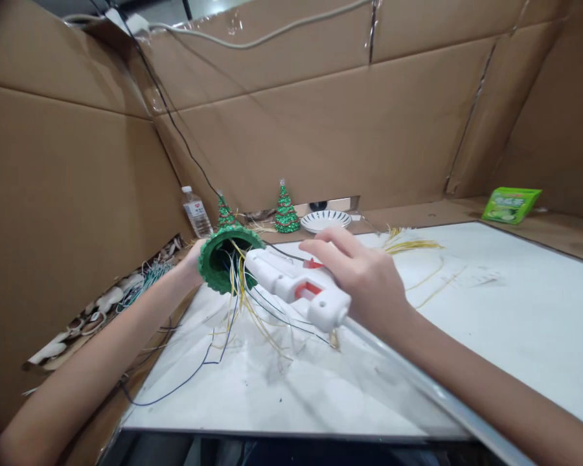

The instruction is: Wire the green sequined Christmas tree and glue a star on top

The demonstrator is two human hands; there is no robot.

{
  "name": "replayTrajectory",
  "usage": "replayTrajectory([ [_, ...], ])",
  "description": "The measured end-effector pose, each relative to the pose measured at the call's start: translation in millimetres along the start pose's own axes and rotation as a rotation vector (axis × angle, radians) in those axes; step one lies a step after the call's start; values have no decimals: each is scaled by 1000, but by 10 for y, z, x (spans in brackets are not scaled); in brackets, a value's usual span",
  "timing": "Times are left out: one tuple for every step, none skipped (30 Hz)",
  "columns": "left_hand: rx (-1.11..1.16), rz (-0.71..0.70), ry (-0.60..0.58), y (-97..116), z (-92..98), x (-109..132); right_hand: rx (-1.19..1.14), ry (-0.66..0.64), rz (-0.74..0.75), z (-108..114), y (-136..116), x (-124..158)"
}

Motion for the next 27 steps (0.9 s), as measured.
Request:
replayTrajectory([
  [-8, -2, -4, 6, -12, 10, 43, 0, 2, -46, -20, -2],
  [-17, 1, -3, 10, -22, 21, 85, -1, 5, -88, -35, -6],
  [-25, 1, 0, 15, -33, 32, 129, 0, 7, -123, -47, -12],
  [-29, 1, 1, 19, -44, 42, 172, 7, 9, -147, -57, -18],
  [-32, 2, 3, 21, -52, 49, 203, 16, 12, -160, -69, -23],
  [-33, 4, 5, 21, -56, 53, 206, 26, 12, -162, -82, -28],
  [-35, 7, 9, 18, -55, 53, 177, 28, 8, -157, -93, -32],
  [-36, 11, 14, 15, -48, 50, 121, 28, -3, -143, -100, -38],
  [-37, 16, 21, 10, -37, 43, 48, 34, -22, -118, -101, -46],
  [-38, 22, 29, 5, -21, 34, -26, 48, -43, -86, -96, -58],
  [-40, 27, 38, 0, -3, 24, -90, 73, -61, -47, -83, -73],
  [-42, 32, 49, -4, 15, 13, -132, 104, -79, -5, -60, -93],
  [-44, 36, 59, -7, 31, 3, -149, 135, -91, 37, -27, -115],
  [-45, 39, 68, -8, 42, -4, -146, 170, -101, 78, 17, -138],
  [-45, 42, 75, -7, 48, -7, -129, 195, -108, 111, 70, -161],
  [-44, 44, 79, -5, 49, -6, -97, 216, -114, 139, 130, -181],
  [-42, 46, 80, -3, 45, -2, -56, 241, -119, 163, 193, -196],
  [-39, 47, 78, 1, 38, 6, -13, 263, -117, 181, 250, -206],
  [-36, 48, 76, 4, 31, 14, 25, 281, -116, 192, 299, -208],
  [-34, 49, 75, 7, 26, 22, 49, 291, -114, 196, 336, -205],
  [-33, 49, 77, 8, 24, 27, 51, 292, -112, 193, 356, -196],
  [-33, 49, 80, 7, 25, 28, 35, 284, -115, 183, 361, -182],
  [-33, 48, 84, 5, 29, 25, 3, 264, -113, 166, 348, -165],
  [-33, 46, 87, 2, 35, 20, -38, 232, -111, 140, 323, -145],
  [-33, 44, 88, -2, 41, 12, -82, 199, -105, 110, 287, -123],
  [-31, 40, 87, -5, 45, 4, -117, 167, -95, 76, 248, -100],
  [-29, 37, 83, -8, 47, -3, -145, 138, -84, 40, 212, -75],
])
Point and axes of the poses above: each hand's wrist, its own x-axis away from the middle knuckle, its own z-axis out of the back of the hand, y = z × x, the point moved 4 cm from there along -x, towards the middle knuckle, and after that the axes turned 5 degrees about -z, right-handed, at the moved point
